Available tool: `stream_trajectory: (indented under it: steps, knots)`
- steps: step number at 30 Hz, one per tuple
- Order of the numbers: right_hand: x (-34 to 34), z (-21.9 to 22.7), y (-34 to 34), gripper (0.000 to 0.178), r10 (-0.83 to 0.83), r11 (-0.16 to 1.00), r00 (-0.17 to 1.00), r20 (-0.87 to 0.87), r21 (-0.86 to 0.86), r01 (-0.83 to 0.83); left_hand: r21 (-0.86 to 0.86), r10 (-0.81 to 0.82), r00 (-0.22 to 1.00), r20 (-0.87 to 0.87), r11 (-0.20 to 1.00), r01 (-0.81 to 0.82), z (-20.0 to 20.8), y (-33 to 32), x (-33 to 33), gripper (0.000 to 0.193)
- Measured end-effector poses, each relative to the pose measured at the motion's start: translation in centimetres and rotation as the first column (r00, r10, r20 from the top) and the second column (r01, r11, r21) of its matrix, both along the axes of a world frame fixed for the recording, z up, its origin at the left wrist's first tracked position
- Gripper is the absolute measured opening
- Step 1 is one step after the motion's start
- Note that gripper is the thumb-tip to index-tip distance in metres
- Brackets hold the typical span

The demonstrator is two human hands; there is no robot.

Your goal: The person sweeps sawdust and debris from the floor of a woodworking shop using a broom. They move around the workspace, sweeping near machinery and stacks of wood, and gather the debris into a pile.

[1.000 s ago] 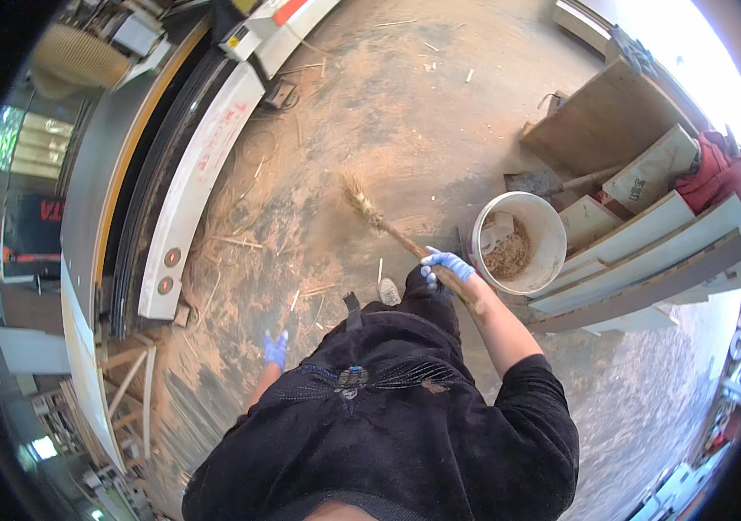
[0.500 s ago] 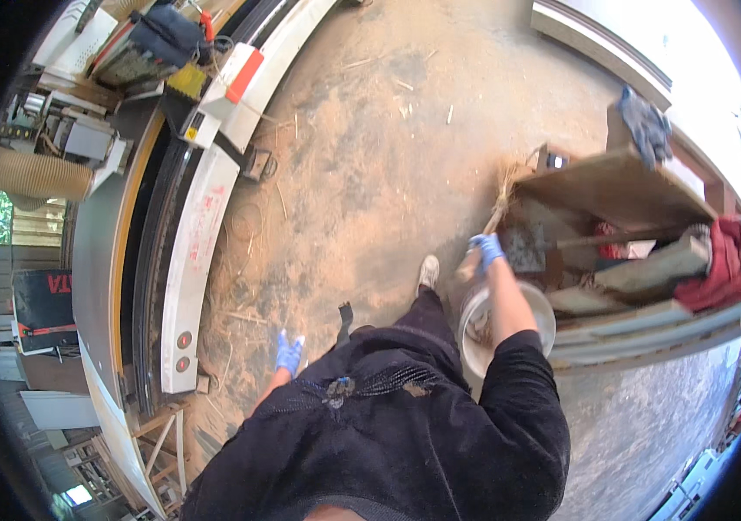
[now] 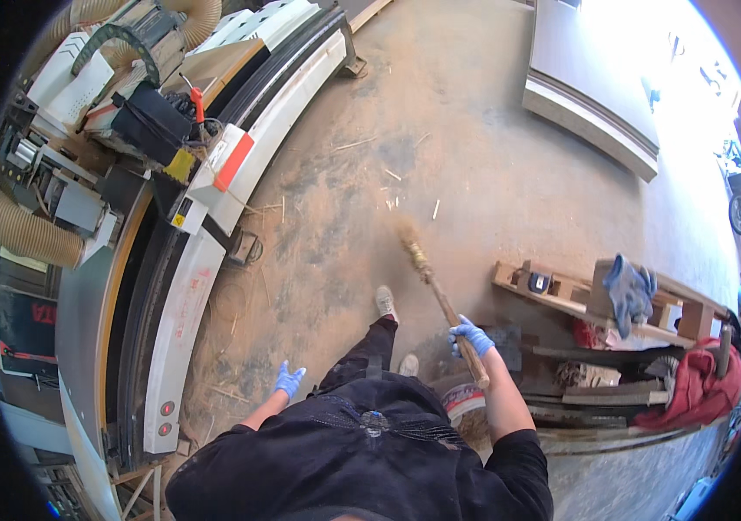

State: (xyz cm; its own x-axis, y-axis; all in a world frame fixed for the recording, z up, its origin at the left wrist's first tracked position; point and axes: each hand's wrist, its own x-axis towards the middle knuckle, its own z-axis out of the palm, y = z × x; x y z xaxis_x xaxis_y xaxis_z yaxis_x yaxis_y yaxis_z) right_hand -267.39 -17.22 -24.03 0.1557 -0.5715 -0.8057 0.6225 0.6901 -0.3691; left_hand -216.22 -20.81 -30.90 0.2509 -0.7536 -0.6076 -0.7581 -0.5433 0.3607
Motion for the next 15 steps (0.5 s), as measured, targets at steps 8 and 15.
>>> stream_trajectory:
  steps: [8, 15]
  knots:
    - [-9.8, -10.7, -17.3, 0.028, -0.288, 0.956, 0.94, -0.185, -0.001, 0.293, 0.05, -0.111, 0.994, 0.021, 0.993, 0.11, 1.7, -15.9, -5.3, 0.083]
    - [0.2, -8.1, -21.9, 0.063, 0.081, 0.995, 0.979, -0.189, 0.077, -0.067, -0.153, -0.055, 0.998, -0.031, 0.987, 0.05, 0.4, -28.9, -2.5, 0.084]
